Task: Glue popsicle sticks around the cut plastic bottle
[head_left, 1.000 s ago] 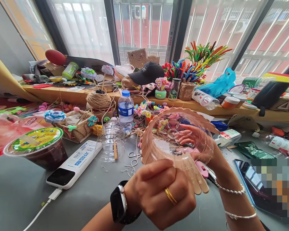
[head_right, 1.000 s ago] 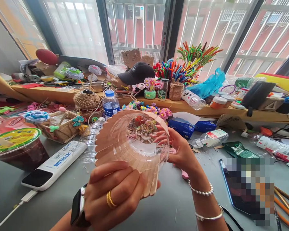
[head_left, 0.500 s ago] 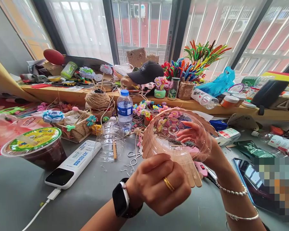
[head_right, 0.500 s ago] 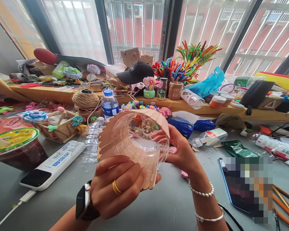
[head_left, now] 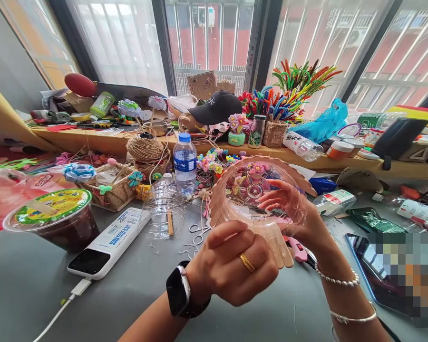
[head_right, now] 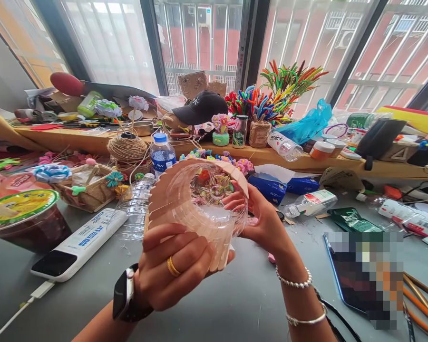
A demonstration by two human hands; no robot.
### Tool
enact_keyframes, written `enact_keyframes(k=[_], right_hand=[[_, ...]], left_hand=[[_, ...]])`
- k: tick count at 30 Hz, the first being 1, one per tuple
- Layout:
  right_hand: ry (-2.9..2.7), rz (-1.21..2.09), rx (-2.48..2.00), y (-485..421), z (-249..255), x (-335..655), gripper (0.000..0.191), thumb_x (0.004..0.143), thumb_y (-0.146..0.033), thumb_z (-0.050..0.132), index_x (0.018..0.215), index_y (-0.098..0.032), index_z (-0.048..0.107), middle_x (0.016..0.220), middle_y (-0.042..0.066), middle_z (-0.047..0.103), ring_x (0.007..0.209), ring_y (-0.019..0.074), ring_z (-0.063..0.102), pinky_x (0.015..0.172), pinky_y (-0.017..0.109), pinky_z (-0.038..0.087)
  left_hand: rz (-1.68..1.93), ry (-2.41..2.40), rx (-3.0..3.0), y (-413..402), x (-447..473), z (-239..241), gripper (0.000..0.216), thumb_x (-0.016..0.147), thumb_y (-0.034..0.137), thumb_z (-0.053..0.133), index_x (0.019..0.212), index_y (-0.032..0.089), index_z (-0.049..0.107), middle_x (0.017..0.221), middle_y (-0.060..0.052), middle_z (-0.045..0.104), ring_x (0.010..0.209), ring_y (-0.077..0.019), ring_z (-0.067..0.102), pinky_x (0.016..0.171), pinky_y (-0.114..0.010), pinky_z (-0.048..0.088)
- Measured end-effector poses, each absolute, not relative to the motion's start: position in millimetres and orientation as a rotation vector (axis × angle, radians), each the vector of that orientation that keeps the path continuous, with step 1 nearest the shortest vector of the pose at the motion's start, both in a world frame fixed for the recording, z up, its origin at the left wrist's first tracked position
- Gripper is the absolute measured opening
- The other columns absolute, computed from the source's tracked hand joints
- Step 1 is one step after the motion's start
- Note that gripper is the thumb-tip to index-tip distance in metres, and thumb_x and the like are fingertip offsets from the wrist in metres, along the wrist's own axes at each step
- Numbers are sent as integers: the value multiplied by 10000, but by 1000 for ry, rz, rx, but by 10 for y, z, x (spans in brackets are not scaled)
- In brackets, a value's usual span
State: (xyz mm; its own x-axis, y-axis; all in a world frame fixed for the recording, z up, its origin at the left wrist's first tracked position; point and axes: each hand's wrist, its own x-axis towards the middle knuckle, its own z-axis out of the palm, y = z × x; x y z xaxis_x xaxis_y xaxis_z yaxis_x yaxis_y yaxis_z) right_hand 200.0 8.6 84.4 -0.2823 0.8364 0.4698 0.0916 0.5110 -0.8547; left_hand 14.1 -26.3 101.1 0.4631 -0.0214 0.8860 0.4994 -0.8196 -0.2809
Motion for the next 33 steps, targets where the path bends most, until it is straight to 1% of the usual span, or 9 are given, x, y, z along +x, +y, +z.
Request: enact_keyframes(k=[6, 8, 11, 14, 17, 21, 25, 29, 33], right_hand=[[-1710, 809, -905, 88, 873, 2048, 668, 606, -301, 702, 1190, -214, 388, 984, 66, 595, 886, 188, 576, 810, 347, 465], [-1695, 800, -954, 88, 887, 2070, 689, 591, -305, 712, 1193, -198, 392, 1037, 79, 589, 952, 201, 559, 838, 345, 455], [-1642, 833, -1008, 86, 897, 2081, 735, 588, -326, 711, 1225, -179, 374, 1181, 106, 524, 1070, 225, 499, 908, 362, 417], [-1597, 901, -1008, 71, 905, 2047, 673, 646, -348, 664, 1236, -189, 382, 1238, 94, 489, 1107, 222, 476, 938, 366, 397], [-1555, 943, -1049, 34, 937, 1966, 606, 713, -396, 586, 1245, -180, 390, 1218, 91, 513, 1085, 218, 500, 911, 365, 424], [-1569, 755, -1191, -20, 990, 1840, 519, 767, -453, 491, 1207, -179, 464, 1207, 70, 524, 1121, 234, 468, 925, 382, 408], [-1532, 621, -1218, -34, 983, 1765, 444, 812, -461, 401, 1151, -206, 529, 1172, 36, 554, 1120, 236, 468, 936, 400, 388], [-1479, 588, -1301, -37, 951, 1713, 443, 807, -478, 395, 1120, -211, 558, 1060, 49, 620, 1008, 241, 547, 875, 410, 427], [-1469, 516, -1339, -65, 940, 1640, 435, 797, -482, 406, 1095, -219, 582, 932, 58, 657, 923, 254, 581, 701, 365, 494]], left_hand=[[-1474, -459, -2276, -108, 191, 1002, 149, 646, 184, 686, 653, 152, 541, 597, 28, 600, 569, -92, 506, 708, -270, 405], [-1580, -564, -2376, -52, 224, 990, 150, 679, 172, 664, 649, 154, 518, 590, 25, 581, 572, -90, 497, 689, -267, 412], [-1829, -771, -2435, 8, 267, 938, 192, 703, 160, 640, 623, 160, 466, 588, 31, 532, 584, -85, 484, 615, -225, 409], [-2005, -1007, -2393, 49, 279, 876, 215, 706, 200, 635, 619, 166, 441, 602, 37, 498, 581, -84, 463, 557, -201, 385], [-2167, -1229, -2381, 94, 258, 840, 198, 735, 262, 601, 638, 170, 456, 601, 42, 488, 561, -81, 448, 545, -199, 375], [-2396, -1468, -2333, 142, 226, 834, 178, 747, 331, 573, 711, 170, 507, 670, 13, 538, 641, -112, 506, 593, -217, 406], [-2455, -1543, -2323, 135, 230, 851, 214, 759, 367, 548, 793, 157, 572, 743, -25, 605, 698, -143, 549, 640, -243, 430], [-2580, -1574, -2322, 110, 252, 869, 232, 768, 383, 527, 746, 161, 590, 715, -15, 620, 674, -136, 556, 617, -232, 437], [-2758, -1663, -2194, 105, 257, 882, 293, 756, 426, 522, 624, 166, 550, 584, 9, 555, 560, -111, 502, 528, -217, 421]])
